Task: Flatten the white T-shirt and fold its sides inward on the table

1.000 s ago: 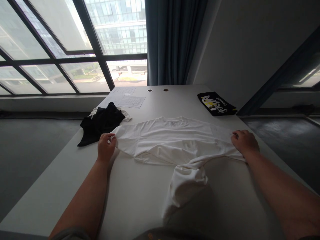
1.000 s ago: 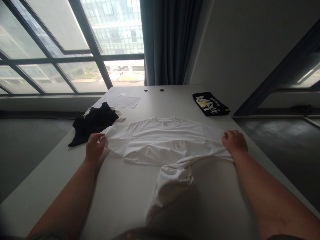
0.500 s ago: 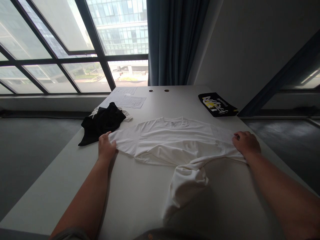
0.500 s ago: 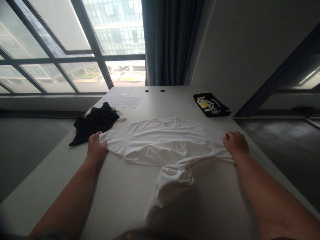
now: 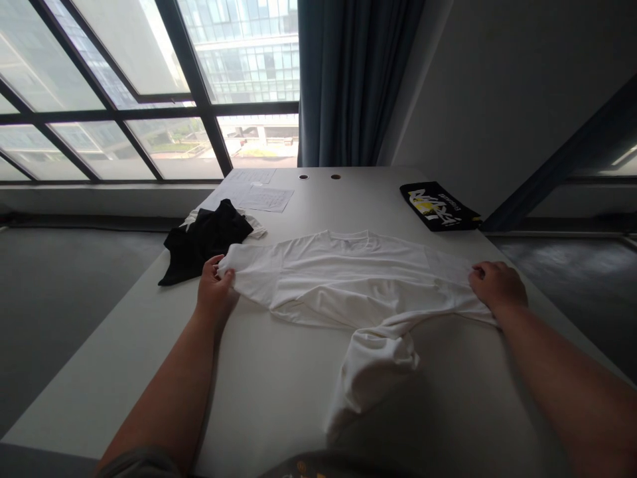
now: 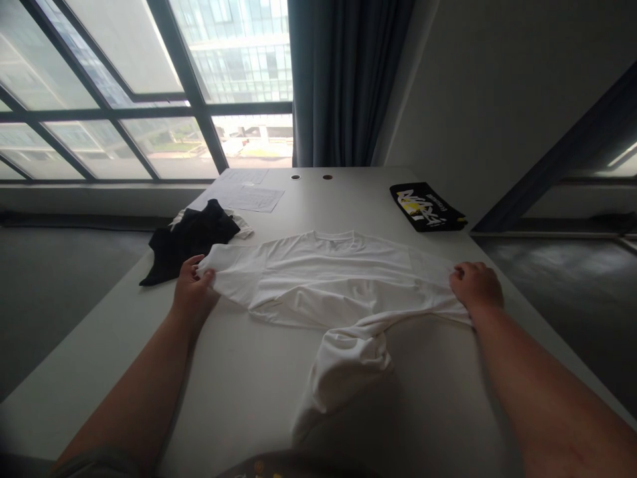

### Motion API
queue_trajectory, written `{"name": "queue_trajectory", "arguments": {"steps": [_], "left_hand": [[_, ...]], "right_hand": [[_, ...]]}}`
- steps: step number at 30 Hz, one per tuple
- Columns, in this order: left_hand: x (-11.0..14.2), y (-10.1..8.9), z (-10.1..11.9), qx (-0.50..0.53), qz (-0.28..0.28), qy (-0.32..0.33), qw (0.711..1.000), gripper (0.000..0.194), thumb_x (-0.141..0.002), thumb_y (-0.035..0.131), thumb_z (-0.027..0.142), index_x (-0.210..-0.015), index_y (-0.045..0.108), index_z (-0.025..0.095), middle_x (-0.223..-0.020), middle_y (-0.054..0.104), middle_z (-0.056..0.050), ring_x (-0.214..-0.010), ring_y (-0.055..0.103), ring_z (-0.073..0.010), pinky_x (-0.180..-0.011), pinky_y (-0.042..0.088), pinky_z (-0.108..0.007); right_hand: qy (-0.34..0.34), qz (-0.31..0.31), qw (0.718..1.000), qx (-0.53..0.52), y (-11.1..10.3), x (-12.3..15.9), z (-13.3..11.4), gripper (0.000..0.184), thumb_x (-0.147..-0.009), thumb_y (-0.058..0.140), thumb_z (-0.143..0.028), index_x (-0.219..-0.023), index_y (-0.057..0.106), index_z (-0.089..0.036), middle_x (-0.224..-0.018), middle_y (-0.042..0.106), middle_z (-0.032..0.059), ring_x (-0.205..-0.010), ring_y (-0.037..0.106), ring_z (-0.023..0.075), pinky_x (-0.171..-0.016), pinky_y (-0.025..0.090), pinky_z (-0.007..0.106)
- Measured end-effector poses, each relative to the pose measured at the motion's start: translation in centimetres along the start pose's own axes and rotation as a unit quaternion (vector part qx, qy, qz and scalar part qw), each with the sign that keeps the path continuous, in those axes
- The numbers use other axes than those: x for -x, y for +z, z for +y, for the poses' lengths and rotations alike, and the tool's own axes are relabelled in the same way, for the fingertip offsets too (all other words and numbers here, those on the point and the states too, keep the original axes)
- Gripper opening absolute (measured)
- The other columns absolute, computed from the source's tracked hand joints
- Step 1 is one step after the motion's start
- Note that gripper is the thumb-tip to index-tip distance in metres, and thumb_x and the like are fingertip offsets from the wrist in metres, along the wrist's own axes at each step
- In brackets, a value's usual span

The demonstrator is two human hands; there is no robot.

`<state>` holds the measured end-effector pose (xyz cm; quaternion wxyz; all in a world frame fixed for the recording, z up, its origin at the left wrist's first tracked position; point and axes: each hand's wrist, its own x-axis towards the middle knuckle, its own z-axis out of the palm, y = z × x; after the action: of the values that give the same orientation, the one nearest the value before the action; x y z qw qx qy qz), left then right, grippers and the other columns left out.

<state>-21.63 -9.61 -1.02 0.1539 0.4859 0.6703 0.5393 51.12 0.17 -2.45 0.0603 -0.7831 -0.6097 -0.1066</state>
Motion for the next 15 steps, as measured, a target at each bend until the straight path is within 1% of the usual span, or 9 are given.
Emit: {"name": "queue_trajectory", "arguments": {"steps": [3,5,8,12,14,15], "left_hand": [[-0.18,0.23,-0.16,0.131,-0.007,-0.031,0.991,0.054,-0.074,0.077,0.043,-0.121,0.062,0.021,-0.096,0.064,-0.001,-0.071,0.059,-0.0113,-0.067,0.049,-0.023],[-0.36,0.39,-0.33,0.178,0.004,-0.041,0.983,0.053,-0.072,0.079,0.042,-0.117,0.062,0.021,-0.096,0.064,-0.001,-0.074,0.06,-0.0119,-0.069,0.05,-0.024],[-0.55,0.63,-0.38,0.202,0.018,-0.046,0.978,0.052,-0.069,0.08,0.037,-0.115,0.061,0.021,-0.095,0.064,0.0,-0.075,0.061,-0.0116,-0.07,0.05,-0.023],[-0.56,0.87,-0.18,0.237,0.018,-0.051,0.97,0.049,-0.066,0.077,0.03,-0.112,0.06,0.022,-0.092,0.062,0.002,-0.071,0.059,-0.0093,-0.066,0.047,-0.02],[-0.5,0.75,-0.15,0.207,0.014,-0.05,0.977,0.045,-0.068,0.073,0.031,-0.111,0.061,0.022,-0.089,0.062,0.003,-0.067,0.058,-0.0097,-0.062,0.046,-0.02],[-0.47,0.63,-0.16,0.166,0.012,-0.049,0.985,0.043,-0.07,0.072,0.032,-0.111,0.062,0.022,-0.086,0.062,0.003,-0.064,0.057,-0.0101,-0.06,0.045,-0.02]], "right_hand": [[-0.003,0.005,1.0,-0.001,0.09,0.0,0.07,0.04,-0.097,0.043,-0.028,-0.12,0.072,-0.012,-0.123,0.066,0.0228,-0.106,0.058,0.0335,-0.091,0.043,0.04],[-0.005,0.009,1.0,-0.002,0.13,0.0,0.08,0.041,-0.098,0.043,-0.028,-0.12,0.072,-0.011,-0.122,0.066,0.0234,-0.106,0.057,0.0333,-0.091,0.043,0.04],[-0.006,0.008,1.0,0.002,0.07,0.01,-0.02,0.041,-0.098,0.042,-0.028,-0.121,0.072,-0.01,-0.122,0.066,0.0224,-0.105,0.057,0.0324,-0.091,0.042,0.038],[-0.002,0.004,1.0,0.014,-0.12,-0.04,-0.27,0.039,-0.098,0.045,-0.026,-0.12,0.073,-0.01,-0.12,0.066,0.0218,-0.105,0.058,0.031,-0.091,0.042,0.037],[-0.001,0.0,1.0,0.016,-0.13,-0.11,-0.29,0.039,-0.097,0.046,-0.025,-0.12,0.073,-0.009,-0.119,0.066,0.0221,-0.104,0.058,0.0306,-0.092,0.042,0.037],[-0.001,-0.001,1.0,0.013,-0.09,-0.15,-0.25,0.039,-0.096,0.047,-0.025,-0.12,0.073,-0.009,-0.119,0.066,0.0223,-0.103,0.058,0.0307,-0.092,0.041,0.037]]}}
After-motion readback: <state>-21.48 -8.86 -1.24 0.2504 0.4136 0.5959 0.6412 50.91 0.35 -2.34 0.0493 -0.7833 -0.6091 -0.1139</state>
